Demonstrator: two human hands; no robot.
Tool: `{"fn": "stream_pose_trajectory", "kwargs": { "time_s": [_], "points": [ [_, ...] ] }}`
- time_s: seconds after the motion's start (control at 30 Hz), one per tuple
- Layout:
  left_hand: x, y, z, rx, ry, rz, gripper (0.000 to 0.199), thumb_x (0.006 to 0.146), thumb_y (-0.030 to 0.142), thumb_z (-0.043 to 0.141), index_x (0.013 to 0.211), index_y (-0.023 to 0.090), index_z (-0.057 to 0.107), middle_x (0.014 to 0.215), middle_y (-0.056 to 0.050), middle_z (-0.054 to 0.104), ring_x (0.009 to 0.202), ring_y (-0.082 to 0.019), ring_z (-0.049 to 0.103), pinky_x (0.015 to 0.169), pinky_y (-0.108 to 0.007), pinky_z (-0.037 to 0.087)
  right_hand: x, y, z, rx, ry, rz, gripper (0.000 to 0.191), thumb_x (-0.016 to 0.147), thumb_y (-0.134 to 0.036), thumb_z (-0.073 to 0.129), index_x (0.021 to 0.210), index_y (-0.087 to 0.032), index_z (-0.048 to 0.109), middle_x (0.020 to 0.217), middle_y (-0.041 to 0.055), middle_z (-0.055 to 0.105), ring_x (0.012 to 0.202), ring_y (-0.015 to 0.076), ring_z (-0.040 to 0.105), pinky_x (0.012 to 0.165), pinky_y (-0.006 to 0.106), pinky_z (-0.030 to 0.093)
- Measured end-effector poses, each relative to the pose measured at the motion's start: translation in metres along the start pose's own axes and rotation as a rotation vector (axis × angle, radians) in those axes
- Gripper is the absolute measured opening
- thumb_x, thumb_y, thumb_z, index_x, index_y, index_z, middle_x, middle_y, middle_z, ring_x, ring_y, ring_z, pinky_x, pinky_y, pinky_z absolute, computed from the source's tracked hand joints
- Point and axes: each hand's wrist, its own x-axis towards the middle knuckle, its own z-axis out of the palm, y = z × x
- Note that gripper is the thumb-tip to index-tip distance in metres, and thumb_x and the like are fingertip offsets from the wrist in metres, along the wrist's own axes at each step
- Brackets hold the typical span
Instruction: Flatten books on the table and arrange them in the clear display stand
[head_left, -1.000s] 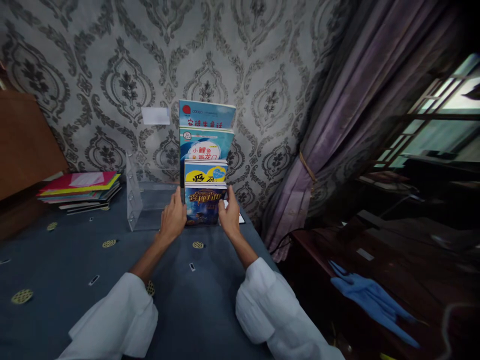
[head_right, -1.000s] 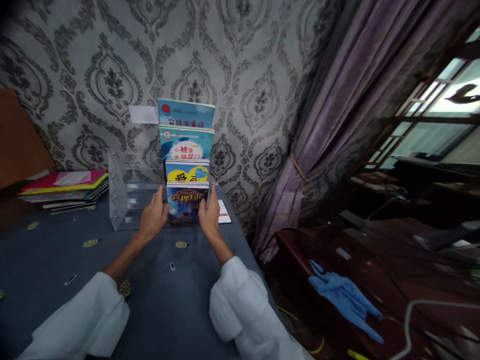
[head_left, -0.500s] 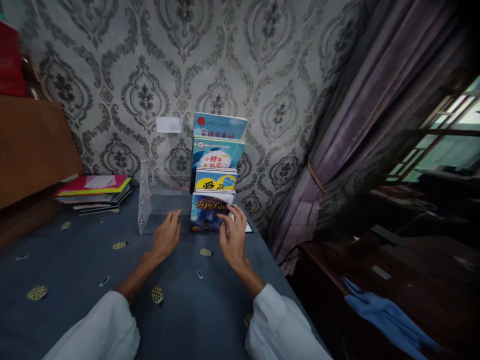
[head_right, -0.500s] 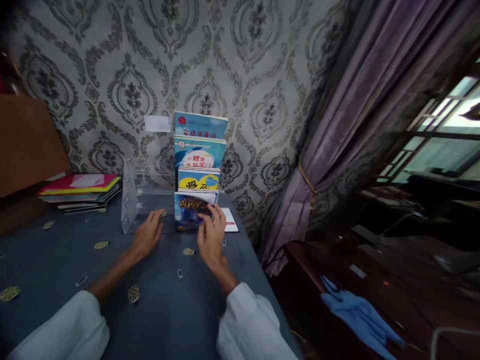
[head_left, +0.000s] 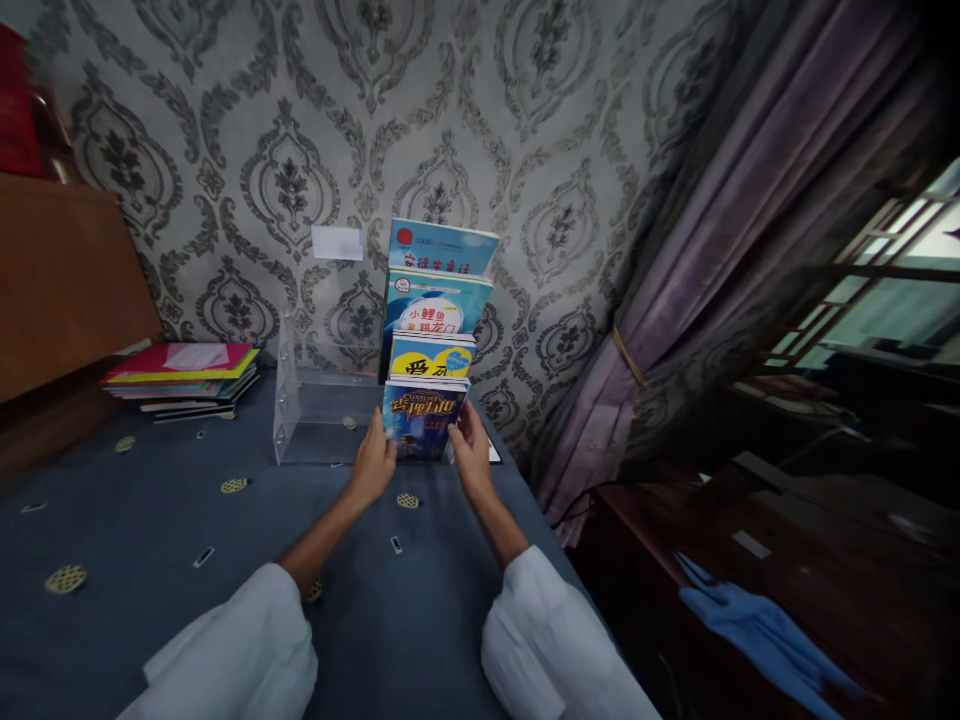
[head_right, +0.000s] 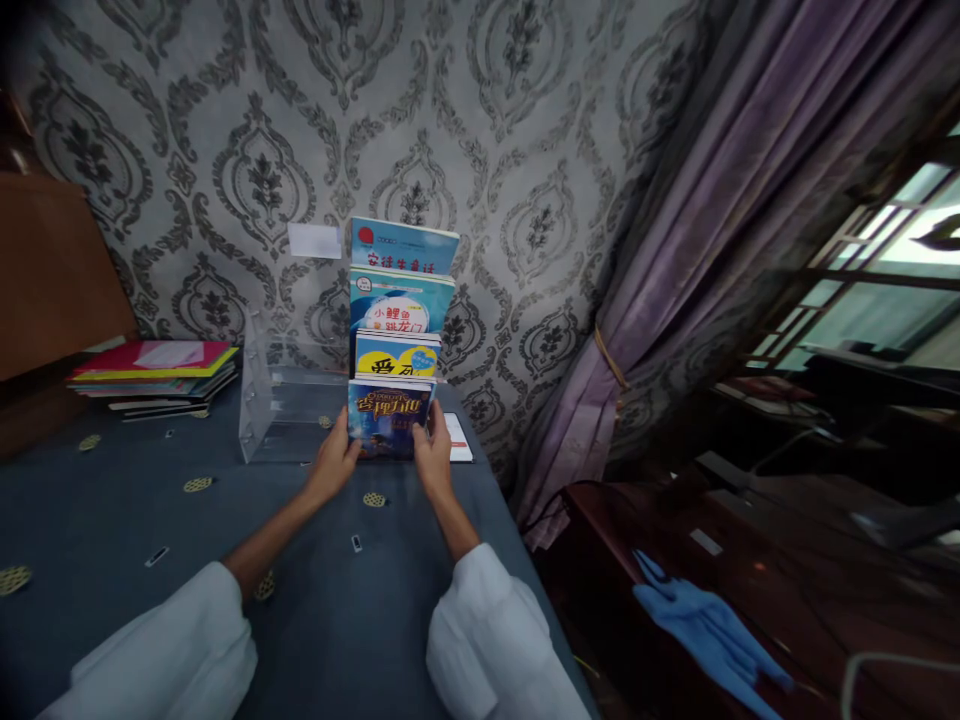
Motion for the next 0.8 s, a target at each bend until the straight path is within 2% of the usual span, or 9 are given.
{"fn": "stream_pose_trajectory", "kwargs": {
  "time_s": [0.17,0.3,0.43,0.6,0.8],
  "points": [
    [-0.0038,0.0041,0.014,-0.01,0.025,-0.026,0.075,0.088,0.015,0.045,0.16,0.014,0.023,0.157,-0.017,0.044,0.148,-0.027,0.039,0.121,-0.047,0.035,-0.0017,0.0045,0.0055,0.014,0.006,0.019,0.063,0.089,-0.031,0.053,0.151,-0.017,0.046,0.151,0.0154,0.054,0.139,0.0264,0.052,0.118,0.053,0.037],
    [-0.0037,0.0045,0.0122,-0.023,0.03,-0.019,0.076,0.087,0.013,0.046,0.16,0.016,0.023,0.157,-0.015,0.044,0.147,-0.026,0.041,0.121,-0.047,0.036,-0.003,0.0067,0.0048,-0.021,0.018,0.005,0.063,0.089,-0.03,0.052,0.151,-0.017,0.047,0.15,0.015,0.055,0.14,0.0268,0.051,0.119,0.053,0.037],
    [-0.0027,0.003,0.0104,-0.082,0.03,-0.003,0.074,0.085,0.011,0.045,0.157,0.013,0.027,0.155,-0.017,0.045,0.144,-0.027,0.044,0.118,-0.046,0.039,-0.0046,0.0075,0.0056,-0.033,0.01,-0.007,0.064,0.089,-0.03,0.053,0.152,-0.018,0.046,0.152,0.013,0.053,0.142,0.0266,0.049,0.119,0.052,0.036],
    [-0.0033,0.0014,0.0101,-0.086,0.053,0.024,0.074,0.084,0.011,0.046,0.156,0.014,0.031,0.151,-0.018,0.047,0.143,-0.029,0.043,0.12,-0.049,0.035,-0.0079,0.0052,0.0076,0.017,0.032,0.033,0.067,0.087,-0.031,0.053,0.152,-0.018,0.046,0.156,0.0104,0.049,0.147,0.0272,0.043,0.124,0.052,0.027],
    [-0.0054,0.0049,0.0121,-0.038,0.063,0.043,0.075,0.085,0.013,0.047,0.157,0.014,0.027,0.15,-0.019,0.047,0.143,-0.031,0.042,0.12,-0.051,0.034,-0.0089,0.0036,0.009,0.046,0.029,0.052,0.07,0.086,-0.03,0.052,0.154,-0.018,0.043,0.157,0.0103,0.048,0.147,0.027,0.042,0.124,0.052,0.027]
  ]
}}
